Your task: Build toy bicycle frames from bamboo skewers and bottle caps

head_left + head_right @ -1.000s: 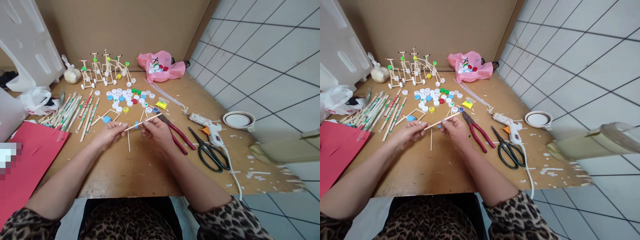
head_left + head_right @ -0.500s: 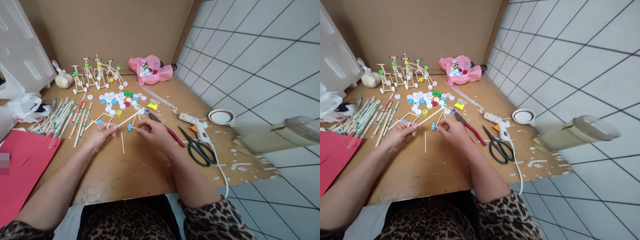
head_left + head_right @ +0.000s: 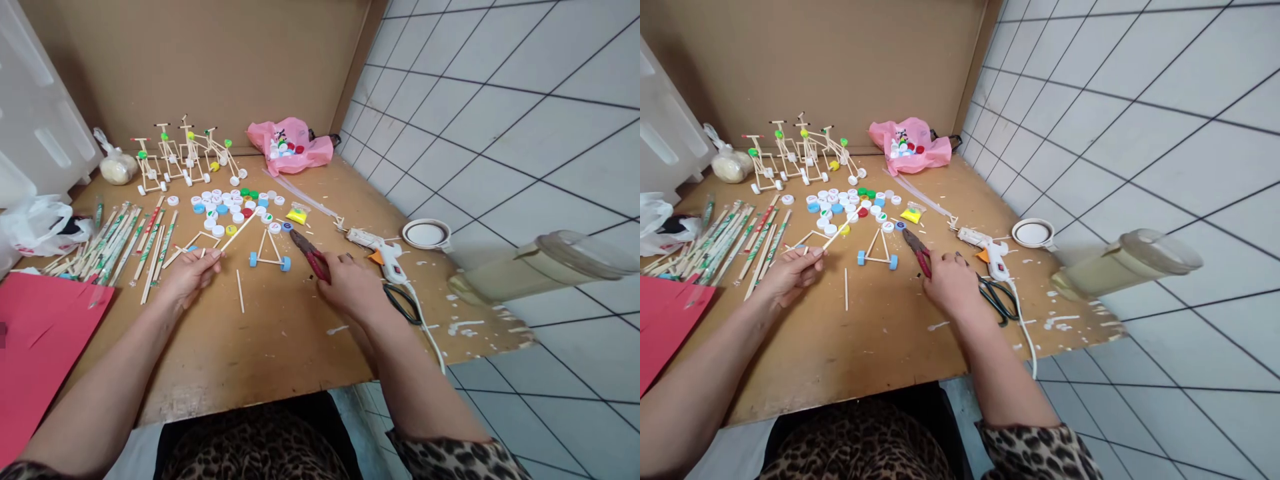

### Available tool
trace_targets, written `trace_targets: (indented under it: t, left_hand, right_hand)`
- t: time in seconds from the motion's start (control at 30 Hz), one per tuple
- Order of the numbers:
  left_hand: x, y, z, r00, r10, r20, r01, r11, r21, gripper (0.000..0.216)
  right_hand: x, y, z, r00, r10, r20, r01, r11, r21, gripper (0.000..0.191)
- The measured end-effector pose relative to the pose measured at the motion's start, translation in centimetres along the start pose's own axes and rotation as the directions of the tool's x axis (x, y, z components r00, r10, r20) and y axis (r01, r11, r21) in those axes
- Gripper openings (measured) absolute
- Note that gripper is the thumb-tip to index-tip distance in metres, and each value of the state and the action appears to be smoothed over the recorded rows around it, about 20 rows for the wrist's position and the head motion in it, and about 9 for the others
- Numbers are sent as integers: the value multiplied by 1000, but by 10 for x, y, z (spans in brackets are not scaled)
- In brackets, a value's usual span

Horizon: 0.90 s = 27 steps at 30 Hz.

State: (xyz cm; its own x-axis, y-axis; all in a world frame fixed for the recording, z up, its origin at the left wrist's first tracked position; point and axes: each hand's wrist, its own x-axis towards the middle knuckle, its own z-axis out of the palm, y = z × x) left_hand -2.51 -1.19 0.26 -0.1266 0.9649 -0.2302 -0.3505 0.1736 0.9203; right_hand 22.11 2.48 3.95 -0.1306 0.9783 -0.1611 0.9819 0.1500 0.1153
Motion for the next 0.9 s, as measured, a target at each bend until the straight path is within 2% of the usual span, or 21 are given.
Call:
trace_targets:
  t: [0.2, 0.3, 0.43, 0.5, 0.53, 0.57, 0.63, 0.67, 0.7, 0.73, 0.83, 0.9]
  left_hand:
    - [0, 0, 1, 1000, -12, -10, 11, 1000, -16, 27]
    - [1, 0, -1, 999, -29, 15, 29, 999, -43, 24]
    - [2, 0, -3, 996, -80, 50, 84, 994, -75, 21]
    - [2, 1, -3, 991, -104, 82, 111, 990, -87, 20]
    - [2, 2, -3, 989, -114, 99, 123, 988, -93, 20]
    - [2, 2, -3, 986, -122, 115, 133, 986, -99, 19]
    - [2, 3, -2, 982, -134, 136, 150, 982, -112, 18]
    - [1, 3, -2, 980, -139, 146, 156, 981, -117, 17]
    - [1, 3, -2, 978, -139, 153, 158, 980, -121, 17]
    - [1, 3, -2, 977, -137, 161, 157, 980, -122, 17]
    - [-1, 4, -2, 979, -106, 173, 128, 984, -121, 17]
    - [-1, 6, -3, 985, -67, 158, 88, 988, -129, 18]
  right_hand:
    - [1, -5, 10, 1000, 0, -13, -1, 1000, -24, 61]
    - [6, -4, 13, 998, 18, -59, -18, 1000, -9, 57]
    - [16, 11, 16, 994, 68, -85, -55, 988, 146, 42]
    - [19, 22, 16, 993, 78, -90, -42, 939, 342, 36]
    - [18, 27, 16, 993, 82, -84, -31, 874, 485, 34]
    - [17, 31, 16, 994, 62, -92, 11, 766, 643, 35]
    - [8, 33, 14, 988, 13, -151, 132, 412, 902, 45]
    - [2, 31, 12, 987, -47, -155, 162, 248, 955, 52]
    - [-4, 26, 10, 981, -94, -168, 180, 140, 974, 57]
    - [-11, 21, 7, 976, -147, -160, 175, 94, 980, 61]
    - [-26, -1, -2, 972, -226, -66, 96, 125, 988, 67]
    - [-29, -16, -5, 947, -320, 1, 26, 81, 996, 69]
